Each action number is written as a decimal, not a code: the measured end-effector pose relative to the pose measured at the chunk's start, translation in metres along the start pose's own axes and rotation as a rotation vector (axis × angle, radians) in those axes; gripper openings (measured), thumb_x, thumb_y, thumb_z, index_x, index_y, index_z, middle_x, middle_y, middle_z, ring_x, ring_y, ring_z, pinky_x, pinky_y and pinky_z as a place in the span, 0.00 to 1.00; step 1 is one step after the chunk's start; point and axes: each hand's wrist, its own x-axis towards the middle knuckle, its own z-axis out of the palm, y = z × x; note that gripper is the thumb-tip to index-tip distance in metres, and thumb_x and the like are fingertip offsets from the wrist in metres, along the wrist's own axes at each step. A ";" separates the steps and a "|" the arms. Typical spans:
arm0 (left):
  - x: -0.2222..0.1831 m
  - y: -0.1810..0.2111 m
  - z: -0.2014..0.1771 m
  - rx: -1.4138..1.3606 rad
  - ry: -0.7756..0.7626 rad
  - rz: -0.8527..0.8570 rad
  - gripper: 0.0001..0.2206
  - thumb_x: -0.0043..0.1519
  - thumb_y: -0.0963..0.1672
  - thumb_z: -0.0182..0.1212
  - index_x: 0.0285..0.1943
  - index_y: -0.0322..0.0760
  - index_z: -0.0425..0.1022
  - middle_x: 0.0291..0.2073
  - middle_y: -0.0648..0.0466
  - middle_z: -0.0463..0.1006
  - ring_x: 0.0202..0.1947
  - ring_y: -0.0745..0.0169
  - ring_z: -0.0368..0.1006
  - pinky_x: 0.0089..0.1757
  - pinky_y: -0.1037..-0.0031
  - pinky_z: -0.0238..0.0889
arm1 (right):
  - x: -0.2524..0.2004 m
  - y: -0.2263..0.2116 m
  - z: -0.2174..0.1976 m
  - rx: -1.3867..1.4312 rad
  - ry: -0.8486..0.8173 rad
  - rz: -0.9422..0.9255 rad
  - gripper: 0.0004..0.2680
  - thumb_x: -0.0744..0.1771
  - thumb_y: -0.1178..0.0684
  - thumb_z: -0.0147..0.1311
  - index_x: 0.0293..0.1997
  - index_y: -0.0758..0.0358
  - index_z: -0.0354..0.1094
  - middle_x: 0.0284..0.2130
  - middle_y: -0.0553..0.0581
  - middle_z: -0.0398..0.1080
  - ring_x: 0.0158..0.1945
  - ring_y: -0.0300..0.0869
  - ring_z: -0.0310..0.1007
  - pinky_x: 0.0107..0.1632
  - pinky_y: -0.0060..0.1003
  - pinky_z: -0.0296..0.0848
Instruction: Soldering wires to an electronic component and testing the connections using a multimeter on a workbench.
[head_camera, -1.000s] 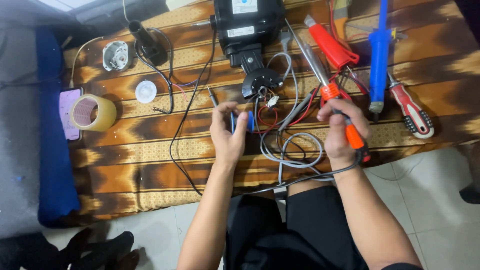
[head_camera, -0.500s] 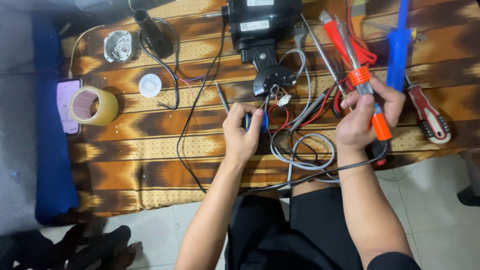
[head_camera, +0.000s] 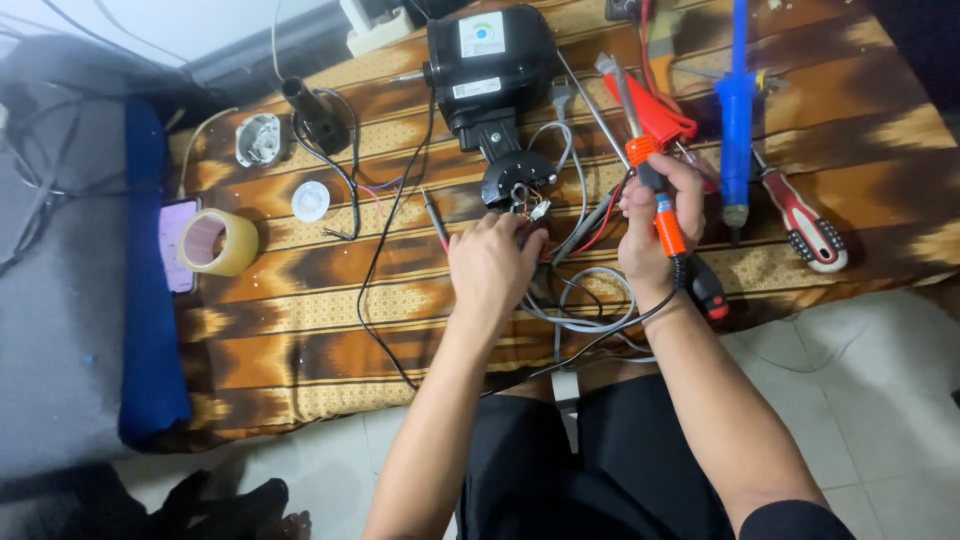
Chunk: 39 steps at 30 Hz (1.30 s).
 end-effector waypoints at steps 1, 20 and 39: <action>-0.001 0.004 0.001 0.009 0.002 0.003 0.13 0.56 0.56 0.66 0.41 0.52 0.82 0.31 0.59 0.80 0.38 0.53 0.80 0.44 0.61 0.67 | 0.000 -0.001 -0.001 0.006 0.008 0.001 0.14 0.72 0.51 0.53 0.53 0.80 0.66 0.24 0.65 0.70 0.25 0.43 0.72 0.27 0.33 0.72; 0.027 0.035 0.018 0.168 0.457 0.380 0.10 0.50 0.46 0.67 0.40 0.49 0.77 0.31 0.59 0.71 0.35 0.56 0.68 0.37 0.66 0.56 | 0.006 -0.009 -0.004 -0.093 -0.100 -0.010 0.11 0.71 0.53 0.56 0.53 0.74 0.71 0.28 0.62 0.74 0.29 0.47 0.76 0.35 0.40 0.75; -0.007 -0.029 0.008 -0.007 0.370 0.068 0.08 0.51 0.47 0.65 0.39 0.58 0.78 0.28 0.64 0.72 0.33 0.59 0.74 0.36 0.68 0.65 | -0.014 0.002 0.029 -0.445 -0.655 -0.325 0.16 0.69 0.55 0.57 0.66 0.56 0.68 0.49 0.64 0.71 0.50 0.59 0.75 0.48 0.50 0.77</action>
